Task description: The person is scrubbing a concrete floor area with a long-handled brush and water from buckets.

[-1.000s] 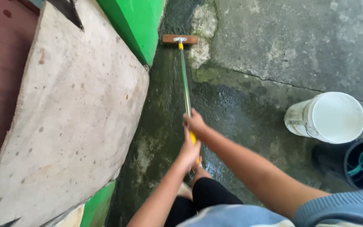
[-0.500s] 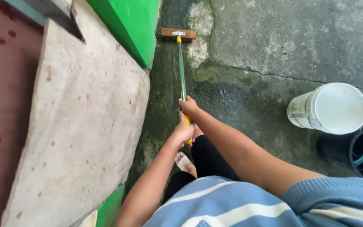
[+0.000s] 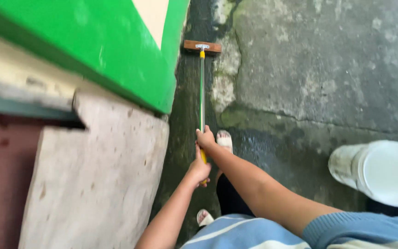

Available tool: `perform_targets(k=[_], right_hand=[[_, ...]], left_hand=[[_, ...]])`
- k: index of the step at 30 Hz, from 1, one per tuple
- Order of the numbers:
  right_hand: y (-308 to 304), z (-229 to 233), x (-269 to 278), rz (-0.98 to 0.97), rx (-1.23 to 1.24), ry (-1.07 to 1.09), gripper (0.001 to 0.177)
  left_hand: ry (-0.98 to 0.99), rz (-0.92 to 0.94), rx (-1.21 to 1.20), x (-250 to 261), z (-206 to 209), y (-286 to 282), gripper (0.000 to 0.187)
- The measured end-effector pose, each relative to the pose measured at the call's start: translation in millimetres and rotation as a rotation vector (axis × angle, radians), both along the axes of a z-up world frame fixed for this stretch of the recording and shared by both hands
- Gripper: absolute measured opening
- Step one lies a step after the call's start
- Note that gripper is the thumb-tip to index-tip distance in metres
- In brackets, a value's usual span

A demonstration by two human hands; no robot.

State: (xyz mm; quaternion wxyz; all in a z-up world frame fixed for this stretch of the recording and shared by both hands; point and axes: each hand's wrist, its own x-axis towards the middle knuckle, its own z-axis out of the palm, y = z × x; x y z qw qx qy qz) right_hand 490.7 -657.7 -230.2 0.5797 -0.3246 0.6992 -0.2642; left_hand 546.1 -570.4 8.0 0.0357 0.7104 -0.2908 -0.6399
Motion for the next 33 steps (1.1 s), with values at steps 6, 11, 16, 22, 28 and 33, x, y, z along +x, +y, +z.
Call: perform_targets(k=[6, 11, 16, 22, 28, 33], right_hand=[[-144.2, -35.2, -35.0, -0.017, 0.05, -0.125, 0.028], [-223.1, -33.4, -57.0, 0.054, 0.126, -0.143, 0.03], [-152.0, -10.2, -56.2, 0.194, -0.026, -0.037, 0.04], [-69.8, 76.5, -37.8, 0.052, 0.189, -0.115, 0.066], [-116.1, 72.4, -33.7, 0.07, 0.221, -0.06, 0.08], [-189.0, 3.4, -22.0, 0.047, 0.201, -0.094, 0.077]], left_hand=[[0.065, 0.047, -0.041, -29.3, -27.9, -127.0, 0.103], [0.013, 0.077, -0.229, -45.0, -75.6, -191.7, 0.101], [0.108, 0.119, -0.216, -38.4, -2.6, -135.8, 0.097], [-0.013, -0.01, -0.756, -25.2, 18.1, -66.0, 0.109], [0.079, 0.023, -0.019, -23.5, 47.2, -123.7, 0.096], [0.002, -0.064, -0.053, -11.9, -18.2, -183.8, 0.099]])
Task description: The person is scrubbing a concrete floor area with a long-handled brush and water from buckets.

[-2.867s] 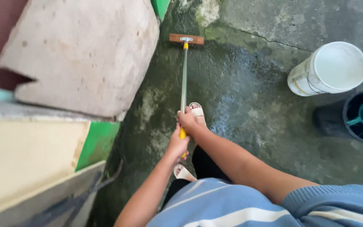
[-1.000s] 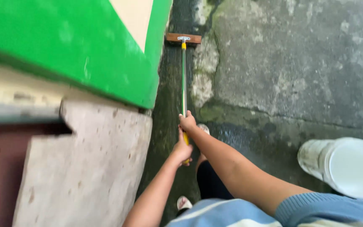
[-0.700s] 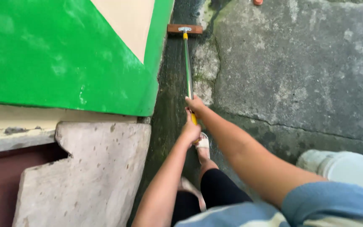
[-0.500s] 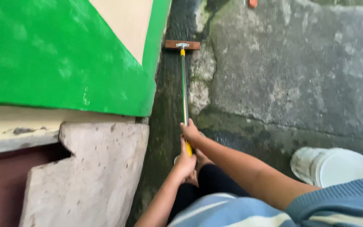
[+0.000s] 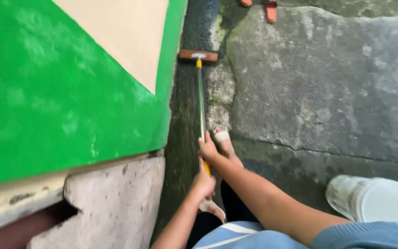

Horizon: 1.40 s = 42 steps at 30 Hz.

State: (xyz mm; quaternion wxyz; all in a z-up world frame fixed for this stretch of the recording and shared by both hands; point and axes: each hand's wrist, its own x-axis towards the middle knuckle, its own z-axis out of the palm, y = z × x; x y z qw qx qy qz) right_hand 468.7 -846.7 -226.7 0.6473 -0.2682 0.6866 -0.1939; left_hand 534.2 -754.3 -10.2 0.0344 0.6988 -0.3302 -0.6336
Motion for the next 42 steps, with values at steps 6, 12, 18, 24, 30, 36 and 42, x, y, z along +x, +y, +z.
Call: perform_targets(k=[6, 12, 18, 24, 30, 36, 42], right_hand=[[-174.1, -57.8, 2.3, 0.013, -0.145, 0.087, 0.077], [-410.0, -89.4, -48.9, -0.016, -0.069, 0.0, 0.053], [-434.6, -53.3, -70.5, 0.044, -0.2, -0.147, 0.033], [-231.9, 61.4, -47.3, -0.075, 0.079, -0.153, 0.084], [-286.0, 40.9, -53.4, -0.076, 0.131, -0.129, 0.08], [-500.4, -133.2, -77.0, -0.109, -0.104, -0.11, 0.08], [-498.2, -60.7, -58.9, -0.032, 0.028, -0.021, 0.079]], left_hand=[[0.052, 0.08, -0.008, 3.5, -25.5, -166.2, 0.103], [-0.028, -0.051, -0.425, -45.5, -183.3, -381.3, 0.102], [0.046, 0.041, -0.011, -53.4, -22.2, -419.6, 0.099], [0.079, 0.036, 0.029, -32.7, 56.4, -263.6, 0.095], [0.1, 0.016, 0.128, -38.2, 23.3, -315.9, 0.097], [0.017, -0.07, -0.102, -53.6, -105.6, -487.5, 0.107], [0.012, -0.031, -0.164, -40.6, -60.5, -463.2, 0.092]])
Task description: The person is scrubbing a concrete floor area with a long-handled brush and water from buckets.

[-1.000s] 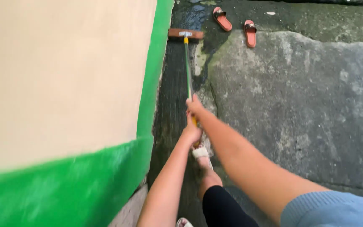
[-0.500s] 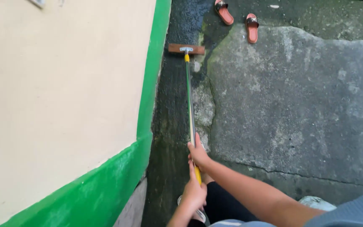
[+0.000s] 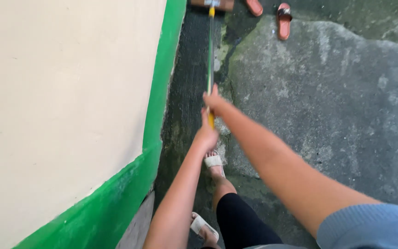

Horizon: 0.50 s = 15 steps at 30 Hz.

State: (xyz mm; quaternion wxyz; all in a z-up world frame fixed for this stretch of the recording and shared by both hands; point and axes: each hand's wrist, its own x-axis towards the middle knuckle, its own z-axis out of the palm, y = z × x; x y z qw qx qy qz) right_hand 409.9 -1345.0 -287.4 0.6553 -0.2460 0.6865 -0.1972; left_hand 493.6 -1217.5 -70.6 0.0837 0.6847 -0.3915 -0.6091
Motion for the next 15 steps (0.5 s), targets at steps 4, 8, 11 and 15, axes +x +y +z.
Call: perform_targets(k=[4, 8, 11, 15], right_hand=[[101.0, 41.7, 32.8, 0.084, 0.214, 0.095, 0.082], [207.1, 135.9, 83.4, 0.146, 0.194, 0.263, 0.097], [282.9, 181.9, 99.4, 0.155, 0.213, 0.084, 0.096], [355.8, 181.3, 100.6, 0.151, 0.139, 0.069, 0.087]], left_hand=[[0.024, 0.096, 0.084, 27.3, 74.0, 139.0, 0.092], [0.224, 0.382, 0.26, 81.9, 157.1, 254.2, 0.087], [0.362, 0.58, 0.283, 98.4, 193.3, 333.3, 0.083], [0.424, 0.778, 0.241, 103.4, 224.9, 392.6, 0.069]])
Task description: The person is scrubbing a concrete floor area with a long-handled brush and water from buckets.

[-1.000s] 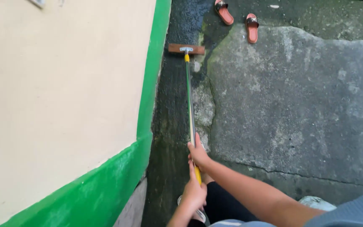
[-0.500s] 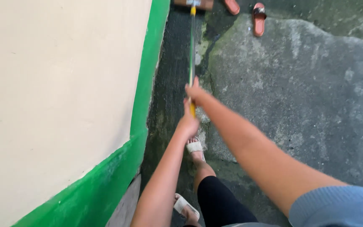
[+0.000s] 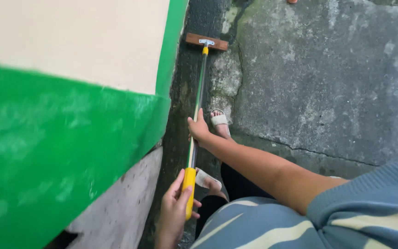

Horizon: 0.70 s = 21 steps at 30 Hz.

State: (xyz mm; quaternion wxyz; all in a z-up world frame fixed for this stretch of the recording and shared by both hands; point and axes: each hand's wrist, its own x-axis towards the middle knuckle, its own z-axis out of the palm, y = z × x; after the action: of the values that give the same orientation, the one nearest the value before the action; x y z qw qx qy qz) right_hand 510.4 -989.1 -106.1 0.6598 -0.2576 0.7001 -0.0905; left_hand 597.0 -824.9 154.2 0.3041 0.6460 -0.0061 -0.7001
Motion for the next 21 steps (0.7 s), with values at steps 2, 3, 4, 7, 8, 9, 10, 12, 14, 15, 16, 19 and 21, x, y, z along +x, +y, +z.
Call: perform_targets(k=[2, 3, 4, 7, 8, 9, 10, 12, 14, 15, 16, 19, 21], right_hand=[[35.9, -31.5, 0.9, -0.131, -0.056, -0.144, 0.09], [37.5, -36.2, 0.8, -0.126, -0.04, -0.139, 0.09], [25.0, -43.3, 4.4, -0.144, -0.101, -0.172, 0.086], [-21.9, -46.7, 28.9, -0.113, -0.118, -0.124, 0.083], [-31.1, -44.3, 35.9, -0.057, -0.056, -0.035, 0.085], [-34.2, -51.6, 41.6, -0.047, -0.055, -0.035, 0.085], [-32.8, -59.5, 50.5, -0.034, -0.112, -0.011, 0.077], [-25.6, -74.2, 65.9, -0.01, -0.173, 0.002, 0.071], [-4.0, -87.2, 71.0, -0.177, -0.223, -0.083, 0.096], [10.9, -83.9, 58.9, -0.179, -0.213, -0.083, 0.096], [17.7, -81.5, 38.8, -0.187, -0.16, -0.107, 0.094], [48.6, -78.0, 11.3, -0.193, -0.122, -0.139, 0.092], [75.4, -70.1, -0.3, -0.189, -0.123, -0.127, 0.092]], left_hand=[[-0.228, -0.072, -0.097, -5.9, 13.5, 14.7, 0.067], [-0.224, -0.068, -0.08, -9.4, 17.4, 15.5, 0.067], [-0.245, 0.015, -0.125, -10.5, 17.1, 6.9, 0.055], [-0.311, 0.133, -0.171, 4.5, 0.7, -16.7, 0.054], [-0.351, 0.176, -0.154, 8.4, -5.5, -18.5, 0.056], [-0.351, 0.186, -0.151, 19.3, -6.2, -23.8, 0.056], [-0.403, 0.176, -0.169, 32.1, -6.8, -25.3, 0.058], [-0.465, 0.178, -0.188, 43.1, -12.7, -17.3, 0.06], [-0.398, 0.365, -0.284, 36.4, -20.8, 5.6, 0.066], [-0.4, 0.362, -0.275, 23.4, -16.6, 22.9, 0.066], [-0.483, 0.319, -0.462, 5.8, -15.8, 36.2, 0.057], [-0.76, 0.137, -0.757, -21.9, -12.7, 71.5, 0.043], [-0.935, -0.008, -0.842, -32.0, -14.5, 97.0, 0.037]])
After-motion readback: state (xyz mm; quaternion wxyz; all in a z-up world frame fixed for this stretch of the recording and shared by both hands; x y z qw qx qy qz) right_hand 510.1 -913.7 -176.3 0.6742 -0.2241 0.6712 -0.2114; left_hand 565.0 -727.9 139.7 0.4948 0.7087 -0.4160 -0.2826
